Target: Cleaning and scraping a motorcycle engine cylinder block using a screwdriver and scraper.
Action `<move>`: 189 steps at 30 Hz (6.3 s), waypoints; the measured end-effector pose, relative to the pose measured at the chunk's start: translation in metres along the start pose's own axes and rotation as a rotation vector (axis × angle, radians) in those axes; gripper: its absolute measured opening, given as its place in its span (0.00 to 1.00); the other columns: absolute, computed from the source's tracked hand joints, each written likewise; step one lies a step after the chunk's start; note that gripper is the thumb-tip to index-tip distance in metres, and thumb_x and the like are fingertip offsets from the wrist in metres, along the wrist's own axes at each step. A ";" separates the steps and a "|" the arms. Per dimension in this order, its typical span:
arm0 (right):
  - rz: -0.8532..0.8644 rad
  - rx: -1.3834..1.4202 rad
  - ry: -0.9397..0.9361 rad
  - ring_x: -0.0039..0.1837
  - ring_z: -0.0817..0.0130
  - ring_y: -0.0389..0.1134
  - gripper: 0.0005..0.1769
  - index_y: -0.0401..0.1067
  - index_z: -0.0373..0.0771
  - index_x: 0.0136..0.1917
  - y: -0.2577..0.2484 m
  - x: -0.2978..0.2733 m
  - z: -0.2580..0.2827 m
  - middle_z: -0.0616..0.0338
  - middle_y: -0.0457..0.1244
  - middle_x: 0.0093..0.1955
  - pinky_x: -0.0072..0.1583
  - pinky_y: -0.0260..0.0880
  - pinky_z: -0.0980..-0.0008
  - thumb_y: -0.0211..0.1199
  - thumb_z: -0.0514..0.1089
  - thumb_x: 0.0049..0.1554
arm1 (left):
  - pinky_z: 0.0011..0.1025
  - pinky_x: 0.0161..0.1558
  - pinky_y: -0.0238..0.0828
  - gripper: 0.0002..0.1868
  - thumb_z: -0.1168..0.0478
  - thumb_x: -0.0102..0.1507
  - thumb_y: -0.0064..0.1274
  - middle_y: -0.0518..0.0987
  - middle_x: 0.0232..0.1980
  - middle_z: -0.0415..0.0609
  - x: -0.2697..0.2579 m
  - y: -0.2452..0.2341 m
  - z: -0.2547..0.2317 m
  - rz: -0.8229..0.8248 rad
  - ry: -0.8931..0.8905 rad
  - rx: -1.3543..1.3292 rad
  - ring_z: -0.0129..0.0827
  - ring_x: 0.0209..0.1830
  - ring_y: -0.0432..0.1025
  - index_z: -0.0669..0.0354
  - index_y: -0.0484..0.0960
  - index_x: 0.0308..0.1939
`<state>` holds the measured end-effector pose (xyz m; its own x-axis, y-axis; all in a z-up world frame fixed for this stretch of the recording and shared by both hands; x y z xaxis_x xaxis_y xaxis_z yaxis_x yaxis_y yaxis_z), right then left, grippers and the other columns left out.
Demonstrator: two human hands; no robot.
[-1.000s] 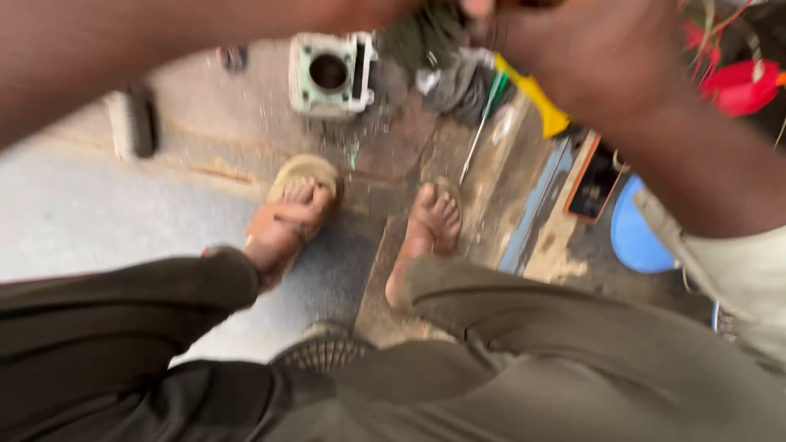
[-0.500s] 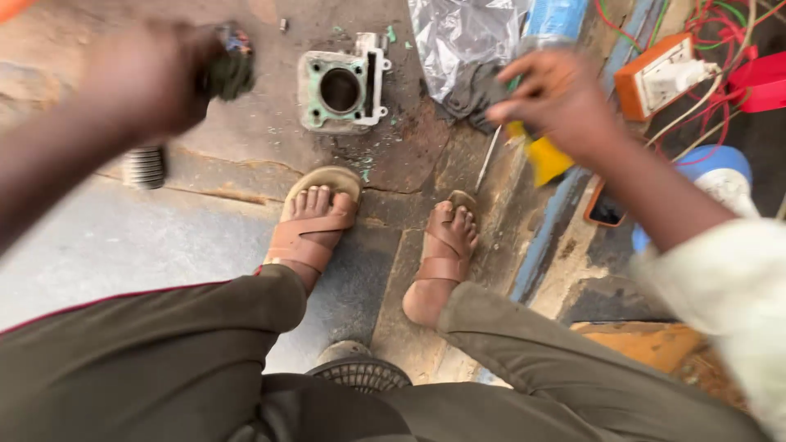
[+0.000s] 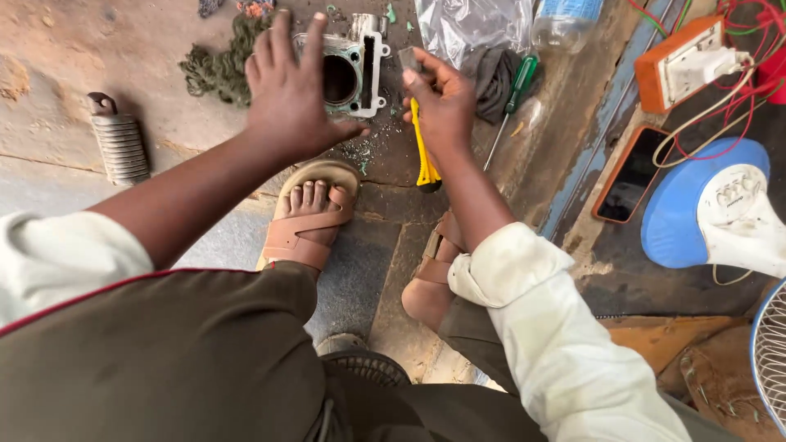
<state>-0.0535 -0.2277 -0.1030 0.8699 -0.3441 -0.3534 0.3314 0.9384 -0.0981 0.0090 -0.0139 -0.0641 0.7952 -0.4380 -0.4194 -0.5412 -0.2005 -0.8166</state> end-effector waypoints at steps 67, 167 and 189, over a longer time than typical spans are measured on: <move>-0.145 -0.569 -0.215 0.38 0.75 0.66 0.21 0.78 0.43 0.65 0.045 -0.037 0.045 0.60 0.63 0.41 0.40 0.68 0.73 0.67 0.33 0.58 | 0.48 0.47 0.77 0.61 0.46 0.56 0.69 0.65 0.61 0.70 -0.007 0.006 0.008 0.031 0.041 0.201 0.57 0.56 0.69 0.44 0.45 0.84; -0.054 -0.841 -0.654 0.42 0.73 0.65 0.03 0.77 0.41 0.47 0.043 -0.006 0.048 0.63 0.62 0.43 0.41 0.67 0.74 0.65 0.38 0.64 | 0.42 0.45 0.78 0.76 0.37 0.42 0.78 0.61 0.61 0.74 0.011 -0.002 0.000 0.082 0.009 0.254 0.60 0.56 0.68 0.63 0.45 0.79; -0.349 -0.846 -0.561 0.50 0.61 0.70 0.16 0.79 0.40 0.59 -0.031 -0.048 0.062 0.55 0.68 0.48 0.52 0.70 0.60 0.74 0.43 0.58 | 0.46 0.46 0.77 0.71 0.44 0.42 0.79 0.63 0.62 0.72 0.001 0.000 -0.002 0.003 0.068 0.108 0.62 0.57 0.68 0.61 0.51 0.79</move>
<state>-0.0830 -0.2426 -0.0254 0.8909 -0.3609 0.2756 0.4208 0.4280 -0.7998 0.0090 -0.0161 -0.0636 0.7711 -0.4978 -0.3969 -0.5078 -0.1050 -0.8550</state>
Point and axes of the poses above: each hand's wrist, its own x-axis towards the middle knuckle, its own y-axis out of the palm, z = x × y, the point moved 7 cm from there along x, towards the middle knuckle
